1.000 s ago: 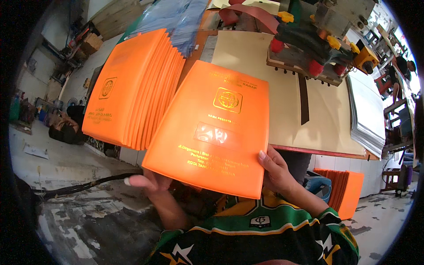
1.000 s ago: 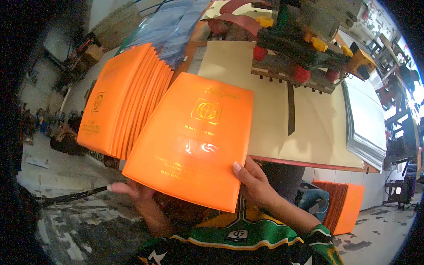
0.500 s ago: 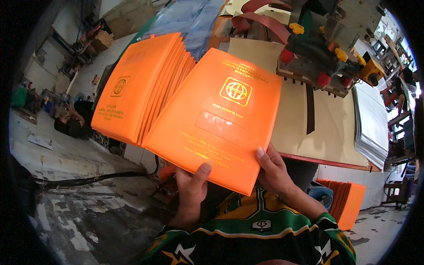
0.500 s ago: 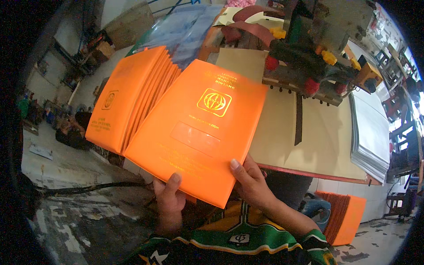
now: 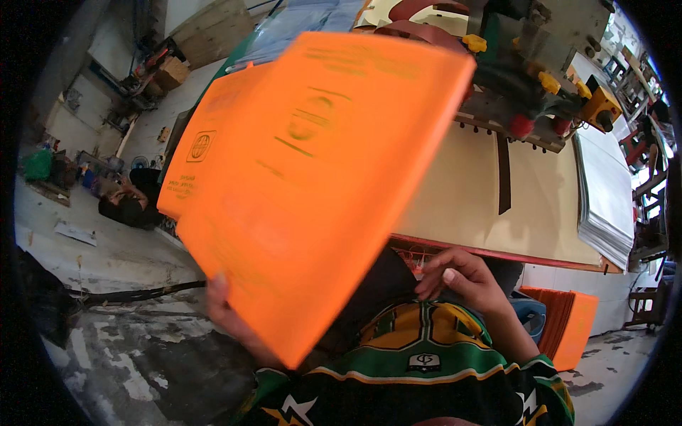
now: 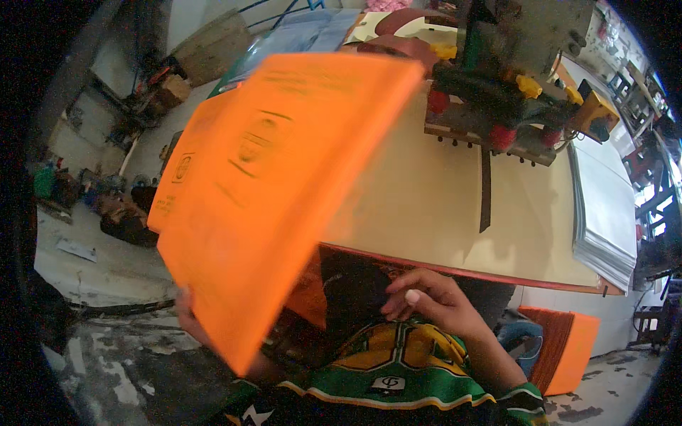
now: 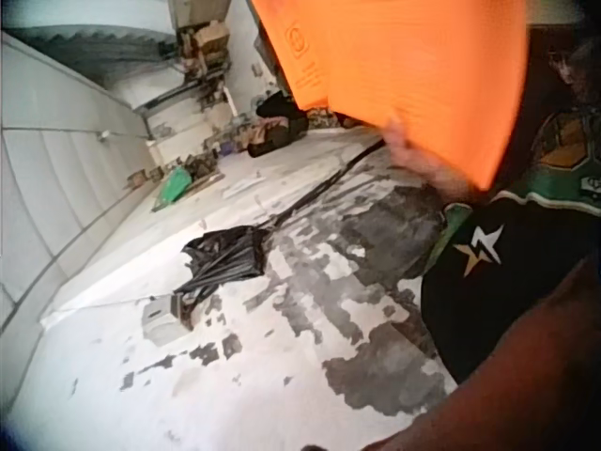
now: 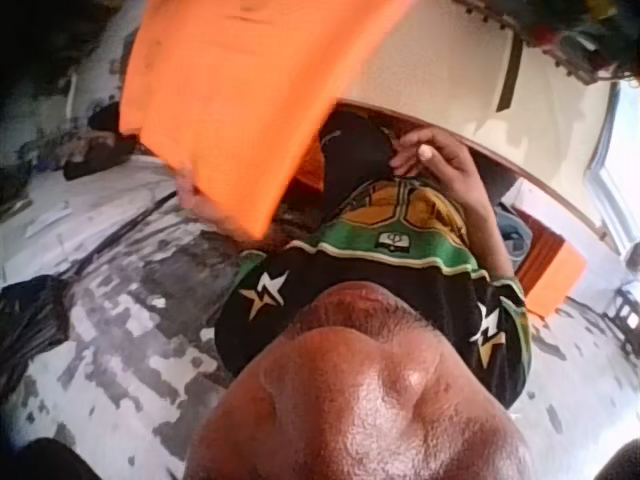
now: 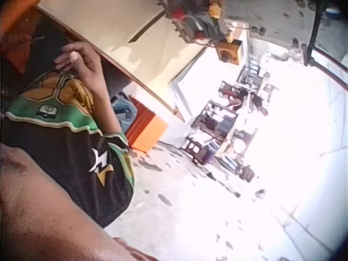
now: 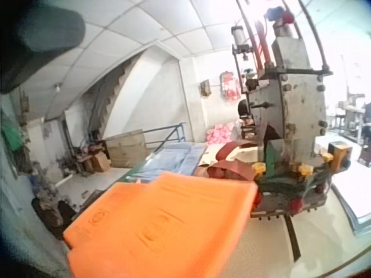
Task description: The person places orange plastic covers and white paper inserts onto the bed of a press machine. They align the edges by hand, operate the machine to weld the materials together, then remove the finished folders and stack them to the left side.
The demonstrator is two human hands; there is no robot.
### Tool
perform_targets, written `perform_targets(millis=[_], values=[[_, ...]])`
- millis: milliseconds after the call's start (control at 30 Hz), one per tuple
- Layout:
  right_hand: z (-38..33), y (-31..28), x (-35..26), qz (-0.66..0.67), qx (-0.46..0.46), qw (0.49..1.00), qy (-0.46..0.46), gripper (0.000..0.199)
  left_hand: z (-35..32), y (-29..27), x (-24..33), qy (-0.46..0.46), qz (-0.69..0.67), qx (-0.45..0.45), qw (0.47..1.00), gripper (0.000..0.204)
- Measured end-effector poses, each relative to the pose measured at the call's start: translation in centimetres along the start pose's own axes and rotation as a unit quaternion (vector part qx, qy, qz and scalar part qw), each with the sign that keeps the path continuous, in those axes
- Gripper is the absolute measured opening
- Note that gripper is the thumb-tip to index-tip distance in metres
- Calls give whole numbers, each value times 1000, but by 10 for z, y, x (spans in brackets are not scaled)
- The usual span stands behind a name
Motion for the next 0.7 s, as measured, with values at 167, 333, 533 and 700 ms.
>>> perform_targets(millis=[167,333,533,700], values=[[-29,-27,14,-18,105,994,34,29,65,-22,53,35,-27,121,992,43],[-37,-30,23,4,112,993,28,29,140,-48,69,64,4,90,994,41],[-35,-27,28,-7,101,994,33,28,158,-63,60,25,9,97,995,39],[-37,-31,33,-12,108,993,48,27,157,-75,60,-7,-2,98,995,40]])
Point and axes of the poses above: each hand's wrist, its own z-axis towards the middle knuckle, its own y-axis out of the palm, x = y × z, the point moved 10 cm from there along z, towards the middle knuckle, and after that the axes turned 3 degrees about -z, right-handed, at the moved point
